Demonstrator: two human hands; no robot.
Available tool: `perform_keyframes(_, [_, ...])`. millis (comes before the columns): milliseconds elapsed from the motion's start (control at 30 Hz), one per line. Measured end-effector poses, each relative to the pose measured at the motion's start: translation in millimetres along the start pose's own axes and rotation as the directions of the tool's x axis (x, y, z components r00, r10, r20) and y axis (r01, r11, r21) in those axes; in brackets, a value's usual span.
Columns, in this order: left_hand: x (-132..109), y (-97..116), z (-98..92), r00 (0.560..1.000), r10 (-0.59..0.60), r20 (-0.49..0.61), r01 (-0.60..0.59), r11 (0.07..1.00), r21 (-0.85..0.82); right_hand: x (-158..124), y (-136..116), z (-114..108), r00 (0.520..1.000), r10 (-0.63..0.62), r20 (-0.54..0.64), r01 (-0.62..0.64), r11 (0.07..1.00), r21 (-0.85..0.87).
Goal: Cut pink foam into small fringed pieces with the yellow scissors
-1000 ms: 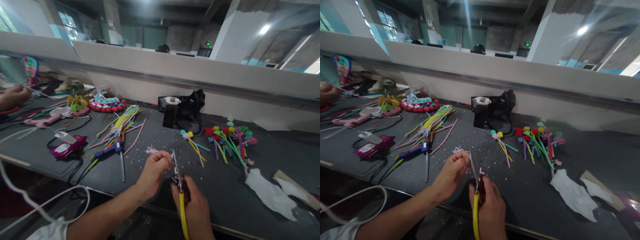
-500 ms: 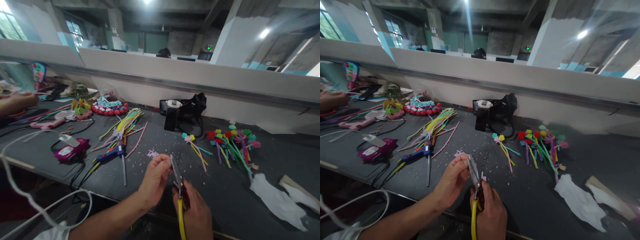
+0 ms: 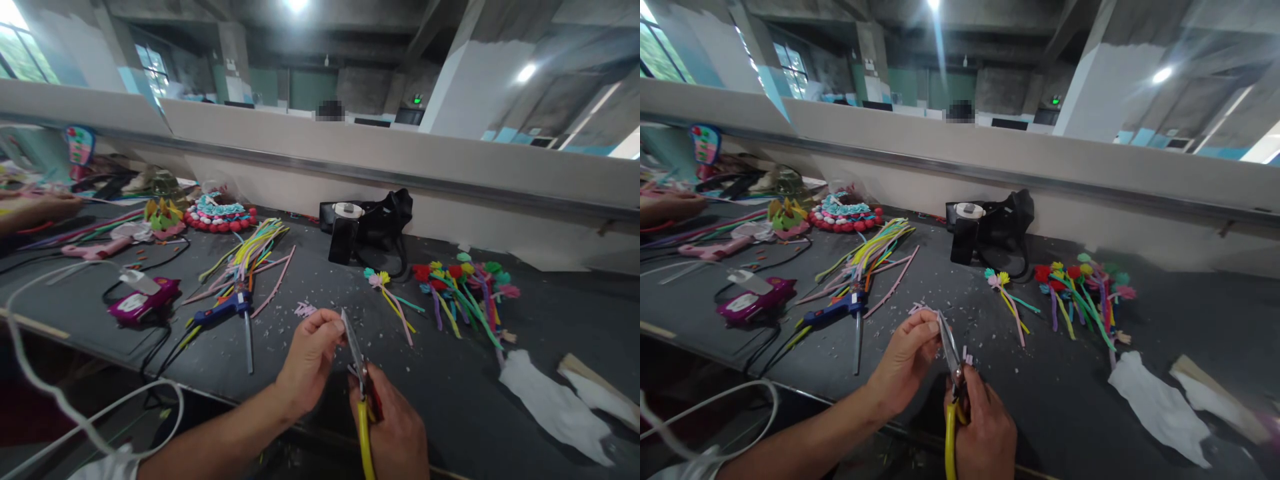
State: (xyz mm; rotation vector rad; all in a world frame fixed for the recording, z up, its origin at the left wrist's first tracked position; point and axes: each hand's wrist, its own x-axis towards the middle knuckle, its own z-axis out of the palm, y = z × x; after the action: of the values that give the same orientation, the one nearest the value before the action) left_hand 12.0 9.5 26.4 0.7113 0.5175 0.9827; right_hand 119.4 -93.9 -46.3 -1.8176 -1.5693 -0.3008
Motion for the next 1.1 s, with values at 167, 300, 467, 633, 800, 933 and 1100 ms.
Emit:
perform_keyframes(167, [2,3,0.9,1.000,0.014,-0.009,-0.013,0.999,0.040,9,-5,-9,0.994,0.104,0.041,-0.109,0.983,0.146])
perform_keyframes(300, [14,4,-6.7,0.999,0.055,-0.003,-0.053,0.976,0.211,22,-2,-22,0.988,0.155,-0.006,-0.150,0.962,0.227])
perform_keyframes(467, [39,9,-30.9,0.995,0.052,0.086,-0.098,0.715,0.692,27,17,-30,0.954,0.277,-0.113,-0.251,0.947,0.203])
perform_keyframes(633, [55,16,-51.6,0.964,0.045,0.261,-0.265,0.141,0.954,21,26,-29,0.896,0.443,0.038,-0.435,0.856,0.278])
perform_keyframes(800, [61,26,-58.7,0.949,0.075,0.306,-0.303,-0.039,0.952,14,26,-30,0.890,0.455,0.030,-0.445,0.853,0.273])
perform_keyframes(933, [63,35,-60.4,0.932,0.162,0.323,-0.306,-0.123,0.944,15,25,-33,0.887,0.459,0.052,-0.453,0.844,0.286])
perform_keyframes(1100, [56,29,-54.1,0.887,0.197,0.418,-0.390,-0.166,0.906,19,22,-35,0.884,0.463,0.065,-0.461,0.840,0.286])
